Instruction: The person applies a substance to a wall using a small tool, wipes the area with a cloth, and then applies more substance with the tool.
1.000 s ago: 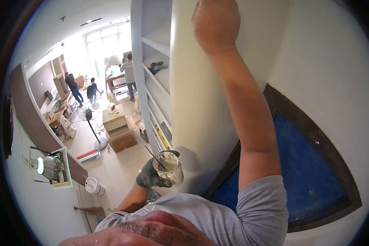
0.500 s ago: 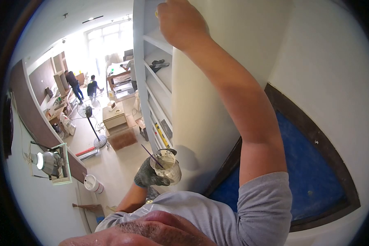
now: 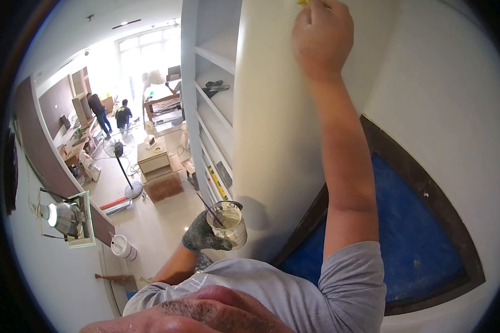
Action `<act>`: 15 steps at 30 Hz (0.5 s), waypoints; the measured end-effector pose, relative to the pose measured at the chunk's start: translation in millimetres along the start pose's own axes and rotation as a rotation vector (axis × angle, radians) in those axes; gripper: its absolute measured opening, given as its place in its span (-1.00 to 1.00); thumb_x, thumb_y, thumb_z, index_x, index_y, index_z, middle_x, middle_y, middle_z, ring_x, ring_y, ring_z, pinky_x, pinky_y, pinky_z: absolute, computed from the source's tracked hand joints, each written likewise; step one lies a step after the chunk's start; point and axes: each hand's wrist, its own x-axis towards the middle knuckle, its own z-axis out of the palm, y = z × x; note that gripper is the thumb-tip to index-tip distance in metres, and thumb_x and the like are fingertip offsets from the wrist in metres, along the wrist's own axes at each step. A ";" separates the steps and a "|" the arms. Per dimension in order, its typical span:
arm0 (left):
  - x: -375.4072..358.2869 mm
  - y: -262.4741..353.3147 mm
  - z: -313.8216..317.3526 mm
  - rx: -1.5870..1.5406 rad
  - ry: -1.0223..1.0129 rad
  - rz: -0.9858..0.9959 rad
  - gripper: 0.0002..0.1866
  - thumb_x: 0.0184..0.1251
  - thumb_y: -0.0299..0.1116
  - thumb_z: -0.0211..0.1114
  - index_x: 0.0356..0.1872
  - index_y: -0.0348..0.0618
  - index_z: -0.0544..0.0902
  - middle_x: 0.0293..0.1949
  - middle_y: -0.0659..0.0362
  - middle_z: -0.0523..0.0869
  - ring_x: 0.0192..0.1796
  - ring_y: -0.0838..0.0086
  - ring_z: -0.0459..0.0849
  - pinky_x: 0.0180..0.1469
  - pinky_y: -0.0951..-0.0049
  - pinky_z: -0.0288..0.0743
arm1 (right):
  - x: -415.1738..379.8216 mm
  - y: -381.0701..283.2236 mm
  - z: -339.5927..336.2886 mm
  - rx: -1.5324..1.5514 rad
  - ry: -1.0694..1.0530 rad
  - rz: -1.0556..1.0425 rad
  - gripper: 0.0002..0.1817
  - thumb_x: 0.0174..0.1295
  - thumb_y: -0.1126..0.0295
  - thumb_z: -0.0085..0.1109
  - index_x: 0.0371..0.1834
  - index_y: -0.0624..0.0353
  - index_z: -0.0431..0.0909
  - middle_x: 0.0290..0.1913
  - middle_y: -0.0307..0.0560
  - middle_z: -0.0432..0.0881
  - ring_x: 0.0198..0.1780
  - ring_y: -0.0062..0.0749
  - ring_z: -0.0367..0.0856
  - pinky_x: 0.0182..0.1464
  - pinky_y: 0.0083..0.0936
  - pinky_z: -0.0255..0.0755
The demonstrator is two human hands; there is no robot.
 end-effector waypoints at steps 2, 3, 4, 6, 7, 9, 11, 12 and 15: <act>1.7 0.8 0.5 0.007 -0.006 -0.007 0.13 -0.33 -0.35 0.85 0.44 -0.22 0.43 0.31 0.17 0.61 0.33 0.42 0.56 0.41 0.25 0.43 | 4.3 -4.0 4.3 -0.012 -0.003 -0.074 -0.78 0.19 0.59 0.34 -0.09 0.33 0.70 -0.10 0.05 0.67 -0.08 -0.17 0.67 0.05 -0.31 0.57; 2.3 0.7 0.3 0.025 -0.009 -0.007 0.13 -0.33 -0.35 0.85 0.44 -0.22 0.43 0.31 0.16 0.61 0.33 0.42 0.56 0.41 0.25 0.43 | 6.7 -8.1 4.3 0.005 -0.021 -0.093 -0.78 0.19 0.58 0.34 -0.08 0.34 0.70 -0.10 0.05 0.67 -0.08 -0.16 0.66 0.06 -0.32 0.56; 3.1 0.7 0.8 0.044 -0.011 -0.007 0.13 -0.33 -0.35 0.85 0.44 -0.22 0.43 0.31 0.16 0.61 0.33 0.42 0.56 0.41 0.25 0.43 | 9.1 -11.9 3.7 0.022 -0.038 -0.112 -0.78 0.19 0.58 0.34 -0.08 0.34 0.70 -0.11 0.05 0.67 -0.08 -0.16 0.65 0.07 -0.32 0.55; 3.7 0.9 1.8 0.042 0.001 -0.001 0.13 -0.34 -0.35 0.85 0.44 -0.22 0.43 0.30 0.16 0.61 0.33 0.42 0.57 0.41 0.25 0.43 | 11.0 -17.7 5.6 0.015 -0.071 -0.145 -0.78 0.20 0.55 0.33 -0.08 0.35 0.70 -0.11 0.04 0.67 -0.08 -0.16 0.64 0.07 -0.33 0.54; 3.8 0.8 2.2 0.040 0.007 0.002 0.13 -0.34 -0.35 0.85 0.43 -0.22 0.43 0.30 0.16 0.62 0.33 0.42 0.57 0.41 0.25 0.43 | 11.8 -19.9 7.8 -0.008 -0.087 -0.160 -0.78 0.21 0.54 0.31 -0.08 0.35 0.69 -0.11 0.04 0.66 -0.09 -0.16 0.63 0.07 -0.33 0.53; 2.6 -1.7 0.2 0.040 0.014 0.006 0.13 -0.34 -0.34 0.85 0.43 -0.22 0.44 0.29 0.16 0.62 0.32 0.41 0.57 0.41 0.25 0.43 | 12.8 -23.2 13.1 -0.044 -0.123 -0.186 -0.79 0.25 0.51 0.28 -0.09 0.37 0.69 -0.12 0.04 0.66 -0.10 -0.16 0.61 0.05 -0.33 0.53; 2.5 -2.0 0.3 0.058 0.022 0.014 0.12 -0.34 -0.34 0.85 0.42 -0.22 0.44 0.29 0.16 0.63 0.31 0.41 0.58 0.41 0.25 0.43 | 14.6 -23.9 18.4 -0.069 -0.161 -0.205 -0.80 0.30 0.48 0.22 -0.10 0.38 0.68 -0.12 0.05 0.65 -0.11 -0.16 0.60 0.04 -0.31 0.52; 2.0 -1.6 0.2 0.077 0.024 0.016 0.12 -0.34 -0.33 0.85 0.42 -0.22 0.44 0.29 0.17 0.63 0.31 0.41 0.58 0.40 0.25 0.43 | 16.1 -26.4 19.4 -0.061 -0.213 -0.195 -0.79 0.31 0.47 0.20 -0.10 0.39 0.68 -0.11 0.06 0.65 -0.11 -0.16 0.60 0.04 -0.32 0.52; 0.8 -1.5 0.0 0.089 0.031 0.008 0.11 -0.33 -0.33 0.84 0.42 -0.22 0.44 0.28 0.17 0.63 0.31 0.42 0.58 0.40 0.25 0.44 | 21.8 -39.4 23.2 -0.073 -0.377 -0.210 -0.77 0.35 0.45 0.15 -0.10 0.40 0.68 -0.10 0.08 0.64 -0.10 -0.16 0.59 0.06 -0.32 0.52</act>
